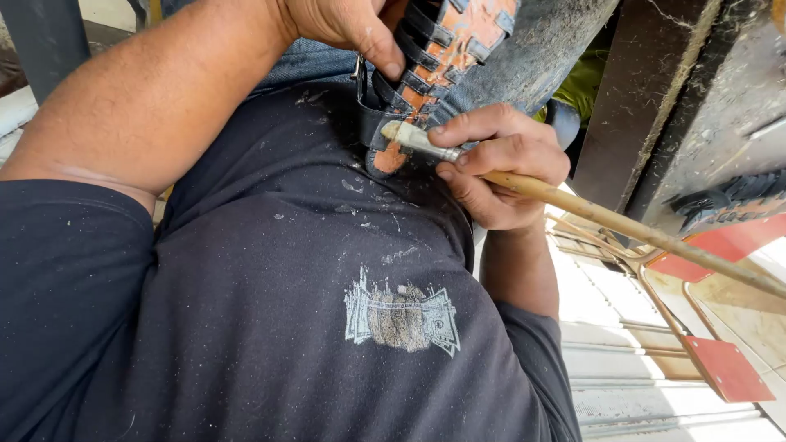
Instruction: Applying a liquid substance to the sole of a shoe using a brush
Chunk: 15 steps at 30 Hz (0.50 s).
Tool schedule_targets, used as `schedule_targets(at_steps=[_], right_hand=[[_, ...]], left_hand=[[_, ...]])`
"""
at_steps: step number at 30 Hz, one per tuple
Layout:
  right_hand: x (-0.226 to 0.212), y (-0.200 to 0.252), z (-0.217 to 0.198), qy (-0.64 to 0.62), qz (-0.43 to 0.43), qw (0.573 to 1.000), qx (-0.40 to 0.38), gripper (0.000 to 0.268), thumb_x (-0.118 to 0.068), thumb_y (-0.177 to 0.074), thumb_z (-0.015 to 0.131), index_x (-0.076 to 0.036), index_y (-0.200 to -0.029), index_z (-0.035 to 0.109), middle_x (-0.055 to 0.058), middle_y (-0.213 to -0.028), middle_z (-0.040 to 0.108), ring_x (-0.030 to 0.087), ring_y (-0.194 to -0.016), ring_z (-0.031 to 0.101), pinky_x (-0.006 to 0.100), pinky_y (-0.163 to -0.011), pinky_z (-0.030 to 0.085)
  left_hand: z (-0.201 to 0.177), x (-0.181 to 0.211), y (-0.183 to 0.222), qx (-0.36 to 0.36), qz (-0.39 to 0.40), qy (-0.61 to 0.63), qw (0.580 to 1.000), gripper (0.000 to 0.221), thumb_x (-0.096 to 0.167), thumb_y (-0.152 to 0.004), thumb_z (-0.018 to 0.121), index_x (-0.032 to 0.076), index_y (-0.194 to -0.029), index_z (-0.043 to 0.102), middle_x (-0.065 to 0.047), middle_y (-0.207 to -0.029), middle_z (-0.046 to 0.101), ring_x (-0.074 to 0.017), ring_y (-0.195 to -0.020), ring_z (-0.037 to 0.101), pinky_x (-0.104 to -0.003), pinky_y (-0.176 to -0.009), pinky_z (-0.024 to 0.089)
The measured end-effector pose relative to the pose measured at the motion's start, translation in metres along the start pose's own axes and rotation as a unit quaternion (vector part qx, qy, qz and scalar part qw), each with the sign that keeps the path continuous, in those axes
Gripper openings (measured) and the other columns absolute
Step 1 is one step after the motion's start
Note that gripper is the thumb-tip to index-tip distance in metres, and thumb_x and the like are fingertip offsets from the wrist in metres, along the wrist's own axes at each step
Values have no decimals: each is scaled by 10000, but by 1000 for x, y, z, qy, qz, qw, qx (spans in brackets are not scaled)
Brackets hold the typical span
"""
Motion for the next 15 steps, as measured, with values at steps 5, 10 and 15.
schedule_targets(at_steps=[5,10,15], right_hand=[[-6,1,-6,52,-24,998,25,171,54,-858,732,-21,-782,599,271,-994,687,292,-776,710,347,-725,612],[-16,0,-6,128,-72,989,24,188,50,-875,741,-32,-795,592,287,-949,701,308,-770,717,349,-640,567],[-29,1,11,155,-95,983,14,142,31,-909,715,-27,-822,619,303,-932,698,329,-745,724,363,-667,610]], left_hand=[[8,9,-14,-14,-6,19,1000,658,93,-811,715,1,-1417,476,-156,-1446,589,-295,-1322,636,-458,-1191,565],[10,1,-11,-8,-2,5,1000,644,70,-798,725,0,-1398,504,-151,-1395,629,-289,-1266,676,-433,-1139,604],[12,-2,-2,-14,-30,-41,999,600,136,-747,772,-7,-1300,590,-117,-1293,691,-236,-1165,716,-348,-1060,615]])
Point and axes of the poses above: each hand's wrist, its own y-axis away from the middle knuckle, its own z-axis out of the palm, x = y × z, the point moved 1 cm from there along -y, towards the middle knuckle
